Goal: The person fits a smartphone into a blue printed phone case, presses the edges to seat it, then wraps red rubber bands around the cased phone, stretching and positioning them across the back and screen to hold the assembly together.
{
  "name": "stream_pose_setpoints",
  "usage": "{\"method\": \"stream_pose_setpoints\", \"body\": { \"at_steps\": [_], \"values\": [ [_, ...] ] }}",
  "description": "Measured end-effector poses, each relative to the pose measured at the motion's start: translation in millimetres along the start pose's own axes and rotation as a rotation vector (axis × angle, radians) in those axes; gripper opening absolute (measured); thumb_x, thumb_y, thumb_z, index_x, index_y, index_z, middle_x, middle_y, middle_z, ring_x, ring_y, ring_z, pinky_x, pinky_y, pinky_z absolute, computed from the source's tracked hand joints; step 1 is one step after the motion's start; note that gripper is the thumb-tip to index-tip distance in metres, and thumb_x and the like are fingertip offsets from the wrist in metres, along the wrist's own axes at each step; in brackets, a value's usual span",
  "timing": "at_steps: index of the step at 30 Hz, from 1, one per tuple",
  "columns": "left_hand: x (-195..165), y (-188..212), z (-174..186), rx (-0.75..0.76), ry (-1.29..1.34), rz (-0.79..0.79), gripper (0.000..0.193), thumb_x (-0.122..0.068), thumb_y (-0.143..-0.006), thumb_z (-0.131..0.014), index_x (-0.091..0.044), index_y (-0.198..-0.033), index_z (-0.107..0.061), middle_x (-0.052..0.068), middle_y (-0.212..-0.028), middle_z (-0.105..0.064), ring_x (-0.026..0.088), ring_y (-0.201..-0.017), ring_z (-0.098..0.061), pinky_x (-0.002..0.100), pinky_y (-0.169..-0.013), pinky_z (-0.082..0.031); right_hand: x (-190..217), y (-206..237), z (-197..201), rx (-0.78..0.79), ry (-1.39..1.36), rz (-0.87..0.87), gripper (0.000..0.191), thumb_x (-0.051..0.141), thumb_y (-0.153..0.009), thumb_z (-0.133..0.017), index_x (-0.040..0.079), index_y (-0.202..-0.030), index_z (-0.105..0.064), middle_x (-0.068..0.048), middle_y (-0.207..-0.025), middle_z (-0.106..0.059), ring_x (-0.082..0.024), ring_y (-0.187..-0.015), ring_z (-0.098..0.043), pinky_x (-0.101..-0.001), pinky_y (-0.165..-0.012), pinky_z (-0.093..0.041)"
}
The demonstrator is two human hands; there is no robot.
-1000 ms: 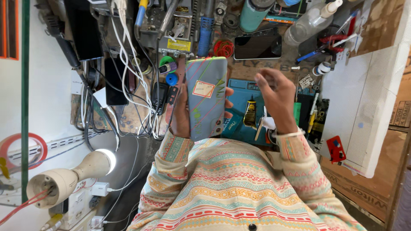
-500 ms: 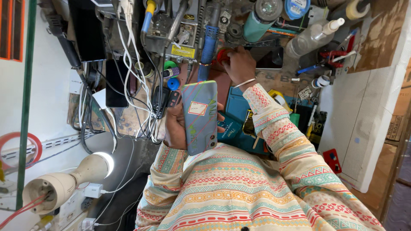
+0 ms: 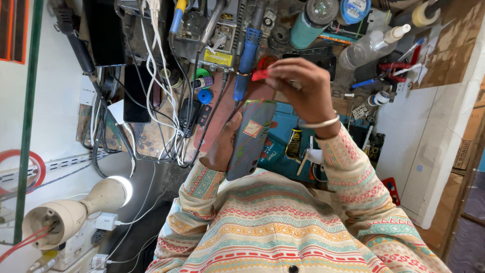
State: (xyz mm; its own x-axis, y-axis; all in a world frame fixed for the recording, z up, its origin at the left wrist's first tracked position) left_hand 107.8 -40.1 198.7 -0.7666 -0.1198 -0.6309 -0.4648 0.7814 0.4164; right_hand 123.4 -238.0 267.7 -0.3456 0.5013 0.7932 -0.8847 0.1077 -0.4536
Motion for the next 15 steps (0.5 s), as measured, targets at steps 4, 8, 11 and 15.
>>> {"method": "stream_pose_setpoints", "body": {
  "at_steps": [4, 8, 11, 15],
  "values": [
    [9, -4, -1, 0.088, 0.102, 0.004, 0.077, -0.067, -0.101, -0.038, -0.003, -0.142, -0.053, 0.02, -0.126, -0.066, 0.028, -0.099, -0.071, 0.041, -0.075, -0.063, 66, 9, -4, 0.202, 0.055, 0.176, 0.02, 0.006, -0.095, -0.076, 0.006, -0.115, -0.073, -0.008, -0.118, -0.072, -0.027, -0.107, -0.073, -0.038, -0.09, -0.06],
    [22, -4, 3, 0.111, 0.198, 0.126, 0.09, -0.076, -0.097, -0.029, 0.0, -0.129, -0.063, 0.023, -0.104, -0.073, 0.031, -0.085, -0.075, 0.041, -0.072, -0.063, 88, 15, -6, 0.25, 0.165, 0.21, 0.024, 0.01, -0.094, -0.075, 0.008, -0.118, -0.071, -0.007, -0.123, -0.07, -0.029, -0.112, -0.07, -0.0413, -0.093, -0.057],
    [26, -2, 4, 0.077, 0.191, 0.167, 0.095, -0.082, -0.094, -0.026, -0.001, -0.125, -0.065, 0.023, -0.098, -0.074, 0.031, -0.076, -0.075, 0.04, -0.068, -0.062, 94, 20, -8, 0.265, 0.234, 0.235, 0.024, 0.011, -0.094, -0.074, 0.009, -0.118, -0.071, -0.008, -0.126, -0.069, -0.031, -0.114, -0.069, -0.0431, -0.095, -0.056],
    [20, 1, 0, 0.017, 0.021, 0.081, 0.089, -0.078, -0.098, -0.032, 0.0, -0.128, -0.063, 0.024, -0.094, -0.072, 0.032, -0.074, -0.072, 0.044, -0.067, -0.062, 96, 28, -12, 0.281, 0.289, 0.226, 0.023, 0.011, -0.093, -0.074, 0.008, -0.116, -0.07, -0.009, -0.133, -0.066, -0.032, -0.122, -0.064, -0.0446, -0.1, -0.054]
  ]
}}
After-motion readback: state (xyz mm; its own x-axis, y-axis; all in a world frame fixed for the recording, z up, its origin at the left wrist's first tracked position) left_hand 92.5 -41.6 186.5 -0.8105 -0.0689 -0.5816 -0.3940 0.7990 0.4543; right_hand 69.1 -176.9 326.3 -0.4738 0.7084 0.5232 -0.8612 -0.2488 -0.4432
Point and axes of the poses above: each hand's wrist, its own y-axis away from the middle knuckle, its own z-axis out of the back of the hand, x = y × z, the point moved 6 cm from there along -y, towards the middle knuckle
